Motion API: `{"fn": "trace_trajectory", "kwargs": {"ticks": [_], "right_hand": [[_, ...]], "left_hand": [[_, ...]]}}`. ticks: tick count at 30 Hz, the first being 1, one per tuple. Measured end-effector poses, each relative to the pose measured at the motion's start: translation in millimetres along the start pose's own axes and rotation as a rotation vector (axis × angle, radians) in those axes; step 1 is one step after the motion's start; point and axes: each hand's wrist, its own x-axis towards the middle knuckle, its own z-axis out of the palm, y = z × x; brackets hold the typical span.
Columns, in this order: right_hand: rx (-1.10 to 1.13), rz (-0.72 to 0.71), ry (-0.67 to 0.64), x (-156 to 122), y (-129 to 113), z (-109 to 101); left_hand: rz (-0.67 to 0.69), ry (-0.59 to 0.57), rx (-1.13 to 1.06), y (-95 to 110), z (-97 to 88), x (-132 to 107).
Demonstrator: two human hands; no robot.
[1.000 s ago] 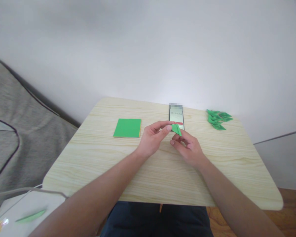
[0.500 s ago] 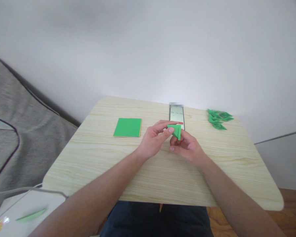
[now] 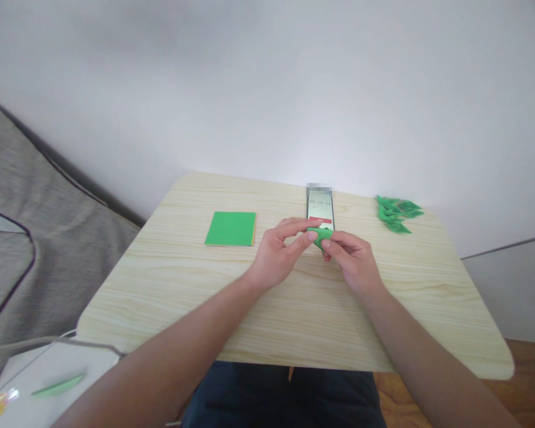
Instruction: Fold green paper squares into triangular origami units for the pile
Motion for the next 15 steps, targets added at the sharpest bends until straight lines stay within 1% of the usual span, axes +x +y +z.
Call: {"fn": "trace_trajectory", "kwargs": {"ticks": [6,10,15], "right_hand": [[-0.043,0.005,0.000,0.9,-4.8,2.3],[-0.031,-0.023,0.062,0.4,-9.3,3.9],[-0.094,-0.125,0.152,-0.9,-12.4,0.1]], "left_hand": [[0.009,0.073,0.011,-1.1,-1.2,-0.9],[0.030,0.098,0.032,-2.1,-0.7,-1.4],[0.032,0.106,0.062,-3.5,-0.9,-1.5]]}}
